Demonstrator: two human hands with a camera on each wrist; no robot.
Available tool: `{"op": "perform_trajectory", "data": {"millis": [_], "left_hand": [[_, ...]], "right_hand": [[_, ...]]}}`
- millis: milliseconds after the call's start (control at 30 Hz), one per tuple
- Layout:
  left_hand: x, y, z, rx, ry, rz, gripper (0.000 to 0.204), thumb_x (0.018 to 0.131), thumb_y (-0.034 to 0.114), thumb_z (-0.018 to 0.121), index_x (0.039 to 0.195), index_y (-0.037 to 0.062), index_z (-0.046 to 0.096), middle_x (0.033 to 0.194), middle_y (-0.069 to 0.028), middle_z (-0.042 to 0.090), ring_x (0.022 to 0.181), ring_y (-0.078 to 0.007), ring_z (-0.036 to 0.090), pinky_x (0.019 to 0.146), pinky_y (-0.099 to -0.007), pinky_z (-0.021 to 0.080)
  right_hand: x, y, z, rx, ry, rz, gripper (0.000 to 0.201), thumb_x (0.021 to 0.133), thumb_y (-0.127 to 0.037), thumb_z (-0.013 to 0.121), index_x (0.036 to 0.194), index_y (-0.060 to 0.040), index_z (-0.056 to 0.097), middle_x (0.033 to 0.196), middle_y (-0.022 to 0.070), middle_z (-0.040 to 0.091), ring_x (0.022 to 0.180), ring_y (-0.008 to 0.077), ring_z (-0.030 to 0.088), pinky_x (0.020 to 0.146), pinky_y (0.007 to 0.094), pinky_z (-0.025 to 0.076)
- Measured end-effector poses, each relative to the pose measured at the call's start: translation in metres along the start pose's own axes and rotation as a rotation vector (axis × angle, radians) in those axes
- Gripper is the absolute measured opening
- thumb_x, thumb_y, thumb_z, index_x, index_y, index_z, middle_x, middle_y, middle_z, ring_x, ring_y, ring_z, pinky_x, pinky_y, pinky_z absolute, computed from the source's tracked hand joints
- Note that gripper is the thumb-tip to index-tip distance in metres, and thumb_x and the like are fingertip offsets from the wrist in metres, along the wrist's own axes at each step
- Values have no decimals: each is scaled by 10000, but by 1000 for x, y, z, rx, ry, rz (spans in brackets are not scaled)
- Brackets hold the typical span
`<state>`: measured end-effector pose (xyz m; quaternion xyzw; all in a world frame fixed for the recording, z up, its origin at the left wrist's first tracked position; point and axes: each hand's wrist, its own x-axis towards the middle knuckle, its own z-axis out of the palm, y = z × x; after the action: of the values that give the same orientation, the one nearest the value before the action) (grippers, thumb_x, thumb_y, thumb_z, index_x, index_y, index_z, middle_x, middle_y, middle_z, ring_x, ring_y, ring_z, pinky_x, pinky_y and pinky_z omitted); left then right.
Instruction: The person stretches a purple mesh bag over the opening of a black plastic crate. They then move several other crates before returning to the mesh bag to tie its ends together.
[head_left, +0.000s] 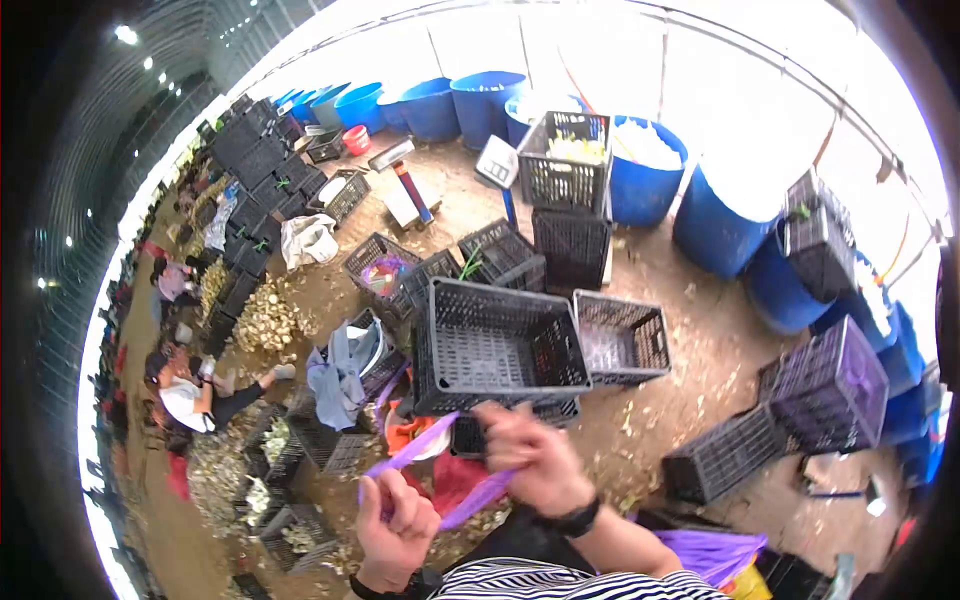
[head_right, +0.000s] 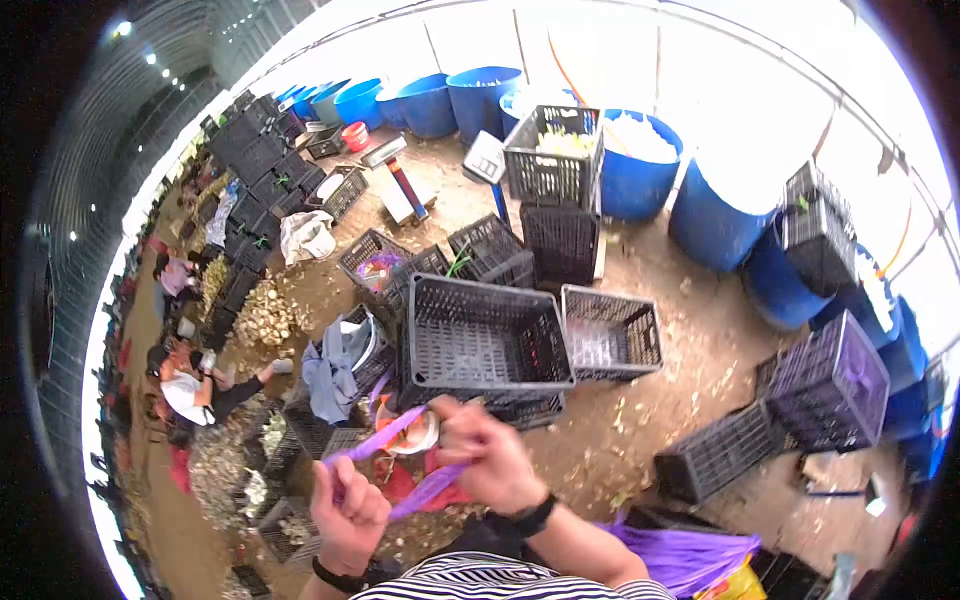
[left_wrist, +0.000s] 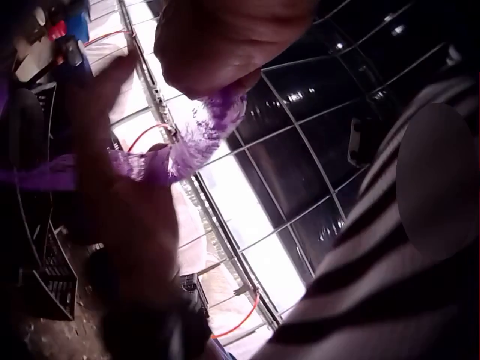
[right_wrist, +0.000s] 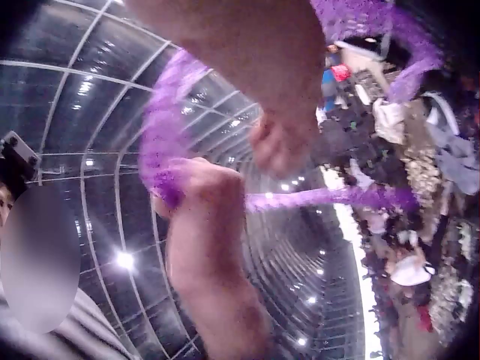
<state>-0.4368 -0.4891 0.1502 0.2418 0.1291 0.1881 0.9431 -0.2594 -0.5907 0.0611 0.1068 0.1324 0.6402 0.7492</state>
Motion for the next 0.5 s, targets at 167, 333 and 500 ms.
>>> {"op": "perform_trajectory", "data": {"millis": [167, 333, 500], "left_hand": [[72, 57, -2, 91, 145, 461, 371, 997, 453, 395, 1073, 115, 530, 583, 36, 287, 474, -85, 286, 447, -253, 284], [188, 13, -23, 319, 90, 111, 325, 998, 387, 447, 1010, 79, 548, 548, 51, 342, 436, -69, 332, 409, -271, 340], [265, -32, -113, 1819, 363, 716, 692, 629, 244, 825, 1209, 77, 486, 1166, -160, 497, 1123, -345, 465, 900, -509, 344]], "right_hand": [[-39, -113, 133, -945, 131, -1233, 470, 966, -497, 437, 1010, -37, 525, 576, -58, 303, 472, 52, 251, 423, 231, 189], [-118, -226, 208, -906, -158, -1526, 404, 998, -431, 407, 1018, -50, 540, 601, -54, 241, 475, 59, 191, 411, 246, 167], [0, -220, 169, -1531, 494, -1369, 266, 980, -301, 509, 1049, -64, 609, 575, -70, 381, 444, 48, 311, 404, 234, 223]]}}
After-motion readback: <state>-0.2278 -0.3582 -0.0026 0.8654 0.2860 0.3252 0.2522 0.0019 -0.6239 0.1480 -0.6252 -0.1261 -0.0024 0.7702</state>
